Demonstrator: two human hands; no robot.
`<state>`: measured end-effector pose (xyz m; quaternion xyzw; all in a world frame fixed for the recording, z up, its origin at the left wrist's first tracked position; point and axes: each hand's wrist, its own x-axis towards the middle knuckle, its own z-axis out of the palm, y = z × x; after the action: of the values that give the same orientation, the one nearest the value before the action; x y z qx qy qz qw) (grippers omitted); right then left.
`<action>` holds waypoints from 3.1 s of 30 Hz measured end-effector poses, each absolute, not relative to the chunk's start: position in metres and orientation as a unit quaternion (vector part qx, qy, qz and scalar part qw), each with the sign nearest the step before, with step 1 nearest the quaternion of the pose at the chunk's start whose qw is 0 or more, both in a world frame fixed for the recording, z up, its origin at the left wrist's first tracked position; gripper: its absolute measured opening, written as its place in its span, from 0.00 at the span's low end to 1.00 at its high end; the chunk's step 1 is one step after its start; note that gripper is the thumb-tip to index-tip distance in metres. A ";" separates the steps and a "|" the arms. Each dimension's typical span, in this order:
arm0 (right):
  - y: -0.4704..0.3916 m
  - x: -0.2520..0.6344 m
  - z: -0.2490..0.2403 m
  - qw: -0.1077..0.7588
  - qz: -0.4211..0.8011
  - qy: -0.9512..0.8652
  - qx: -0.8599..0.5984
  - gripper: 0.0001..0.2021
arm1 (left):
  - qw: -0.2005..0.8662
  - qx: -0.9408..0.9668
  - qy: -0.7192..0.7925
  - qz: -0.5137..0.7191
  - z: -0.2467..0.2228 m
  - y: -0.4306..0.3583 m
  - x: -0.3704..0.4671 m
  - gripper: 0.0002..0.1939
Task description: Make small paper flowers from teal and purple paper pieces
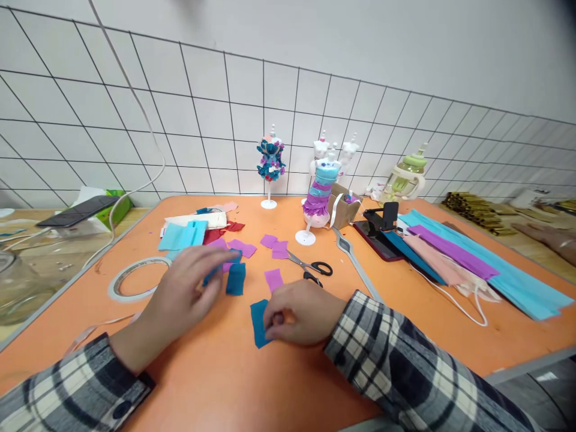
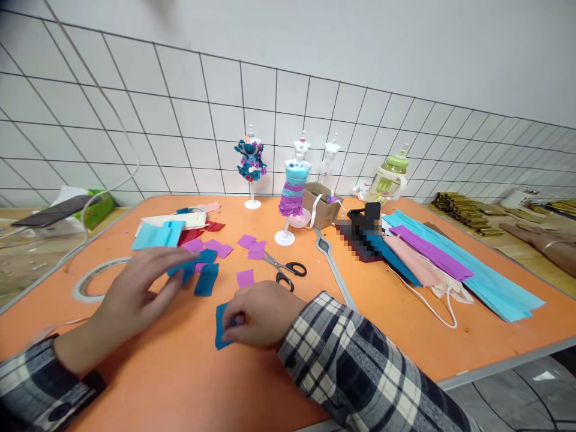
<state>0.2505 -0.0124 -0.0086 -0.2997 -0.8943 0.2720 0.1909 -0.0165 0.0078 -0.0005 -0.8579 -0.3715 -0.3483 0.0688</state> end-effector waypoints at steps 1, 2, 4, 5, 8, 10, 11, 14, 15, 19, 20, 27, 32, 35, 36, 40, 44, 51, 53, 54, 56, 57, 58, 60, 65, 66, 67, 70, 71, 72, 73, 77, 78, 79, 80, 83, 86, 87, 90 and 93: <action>-0.014 0.250 -0.010 0.156 0.273 -0.907 -0.280 0.04 | 0.020 -0.889 -0.306 -0.341 0.003 -0.001 -0.012 0.19; -0.015 0.248 -0.011 0.129 0.268 -0.915 -0.273 0.07 | -0.030 -0.915 -0.251 -0.314 0.006 -0.010 -0.006 0.18; -0.018 0.245 -0.011 0.092 0.251 -0.922 -0.281 0.11 | -0.127 -0.936 -0.222 -0.242 0.007 -0.024 0.004 0.13; -0.020 0.244 -0.009 0.079 0.242 -0.923 -0.289 0.12 | -0.165 -0.932 -0.233 -0.222 0.006 -0.028 0.009 0.12; -0.021 0.241 -0.003 0.055 0.216 -0.923 -0.315 0.09 | -0.227 -0.911 -0.294 -0.178 -0.003 -0.030 0.014 0.12; -0.021 0.241 0.000 0.050 0.204 -0.919 -0.333 0.07 | -0.233 -0.907 -0.312 -0.161 -0.009 -0.026 0.013 0.10; -0.021 0.240 0.000 0.051 0.198 -0.917 -0.344 0.07 | -0.227 -0.909 -0.314 -0.153 -0.011 -0.024 0.011 0.08; -0.023 0.239 -0.003 0.060 0.177 -0.905 -0.383 0.09 | -0.191 -0.918 -0.323 -0.125 -0.012 -0.021 0.011 0.08; -0.025 0.238 -0.005 0.061 0.170 -0.900 -0.397 0.09 | -0.180 -0.919 -0.330 -0.116 -0.011 -0.022 0.013 0.08; -0.030 0.236 -0.008 0.056 0.158 -0.893 -0.418 0.11 | -0.154 -0.915 -0.362 -0.094 -0.012 -0.029 0.022 0.05; -0.030 0.236 -0.008 0.056 0.157 -0.893 -0.418 0.11 | -0.144 -0.914 -0.367 -0.095 -0.013 -0.030 0.024 0.07; -0.032 0.235 -0.011 0.101 0.194 -0.866 -0.450 0.05 | -0.094 -0.918 -0.366 -0.122 -0.017 -0.033 0.022 0.15; -0.030 0.235 -0.014 0.096 0.176 -0.887 -0.416 0.08 | -0.089 -0.905 -0.383 -0.165 -0.013 -0.037 0.026 0.09; -0.028 0.235 -0.015 0.100 0.184 -0.887 -0.412 0.07 | -0.099 -0.892 -0.408 -0.165 -0.014 -0.037 0.029 0.08; -0.028 0.235 -0.016 0.101 0.188 -0.884 -0.415 0.06 | -0.101 -0.892 -0.410 -0.160 -0.015 -0.036 0.029 0.10; -0.029 0.234 -0.017 0.115 0.194 -0.872 -0.434 0.04 | -0.099 -0.894 -0.415 -0.139 -0.017 -0.034 0.029 0.13; -0.033 0.233 -0.014 0.107 0.176 -0.862 -0.463 0.06 | -0.087 -0.891 -0.424 -0.137 -0.017 -0.033 0.030 0.12; -0.034 0.232 -0.011 0.087 0.162 -0.859 -0.477 0.09 | -0.057 -0.886 -0.427 -0.172 -0.023 -0.036 0.028 0.08; -0.034 0.232 -0.012 0.085 0.165 -0.861 -0.474 0.09 | -0.054 -0.882 -0.434 -0.176 -0.024 -0.036 0.027 0.09; -0.034 0.232 -0.012 0.083 0.166 -0.861 -0.473 0.09 | -0.055 -0.881 -0.437 -0.173 -0.024 -0.035 0.027 0.09; -0.034 0.232 -0.013 0.083 0.163 -0.863 -0.472 0.09 | -0.058 -0.882 -0.439 -0.162 -0.024 -0.034 0.027 0.09; -0.034 0.232 -0.013 0.085 0.159 -0.863 -0.472 0.09 | -0.059 -0.883 -0.438 -0.157 -0.024 -0.034 0.027 0.10; -0.034 0.232 -0.013 0.087 0.155 -0.864 -0.472 0.09 | -0.058 -0.885 -0.436 -0.152 -0.023 -0.034 0.027 0.11; -0.034 0.232 -0.012 0.094 0.149 -0.864 -0.472 0.09 | -0.053 -0.889 -0.430 -0.147 -0.022 -0.033 0.027 0.12; -0.033 0.233 -0.010 0.090 0.149 -0.863 -0.474 0.09 | -0.044 -0.894 -0.423 -0.139 -0.020 -0.032 0.026 0.11; -0.033 0.233 -0.010 0.087 0.146 -0.865 -0.473 0.09 | -0.043 -0.894 -0.423 -0.137 -0.020 -0.032 0.026 0.11; -0.032 0.233 -0.010 0.084 0.143 -0.866 -0.471 0.10 | -0.042 -0.895 -0.423 -0.137 -0.020 -0.032 0.026 0.11; -0.031 0.233 -0.012 0.087 0.144 -0.867 -0.470 0.09 | -0.039 -0.895 -0.422 -0.138 -0.020 -0.032 0.027 0.10; -0.030 0.233 -0.012 0.091 0.148 -0.866 -0.469 0.09 | -0.038 -0.895 -0.422 -0.140 -0.020 -0.033 0.027 0.10; -0.030 0.233 -0.013 0.093 0.152 -0.865 -0.469 0.09 | -0.039 -0.895 -0.421 -0.142 -0.020 -0.033 0.027 0.10; -0.030 0.233 -0.013 0.093 0.155 -0.865 -0.468 0.09 | -0.039 -0.895 -0.420 -0.143 -0.019 -0.033 0.026 0.10; -0.032 0.234 -0.012 0.096 0.155 -0.869 -0.460 0.08 | -0.037 -0.898 -0.417 -0.135 -0.018 -0.035 0.025 0.12; -0.032 0.234 -0.012 0.096 0.154 -0.870 -0.459 0.08 | -0.035 -0.900 -0.415 -0.133 -0.017 -0.036 0.025 0.12; -0.032 0.234 -0.012 0.096 0.153 -0.870 -0.460 0.08 | -0.033 -0.901 -0.412 -0.132 -0.017 -0.036 0.025 0.13; -0.033 0.234 -0.012 0.094 0.151 -0.869 -0.462 0.08 | -0.030 -0.902 -0.409 -0.131 -0.016 -0.036 0.026 0.13; -0.033 0.233 -0.012 0.087 0.143 -0.870 -0.463 0.09 | -0.024 -0.902 -0.410 -0.133 -0.016 -0.037 0.027 0.12; -0.033 0.233 -0.012 0.083 0.129 -0.875 -0.459 0.10 | -0.024 -0.896 -0.423 -0.131 -0.017 -0.037 0.029 0.10; -0.033 0.233 -0.012 0.081 0.124 -0.877 -0.457 0.10 | -0.023 -0.895 -0.426 -0.130 -0.017 -0.037 0.029 0.10; -0.034 0.232 -0.011 0.074 0.112 -0.882 -0.452 0.11 | -0.013 -0.897 -0.422 -0.130 -0.017 -0.036 0.030 0.12; -0.035 0.233 -0.009 0.072 0.109 -0.880 -0.457 0.10 | -0.010 -0.903 -0.409 -0.128 -0.015 -0.035 0.030 0.14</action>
<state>0.2325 -0.0351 -0.0085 -0.4566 -0.8800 0.1092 0.0720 0.0300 -0.0346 -0.0153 -0.9032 -0.4095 -0.1281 -0.0101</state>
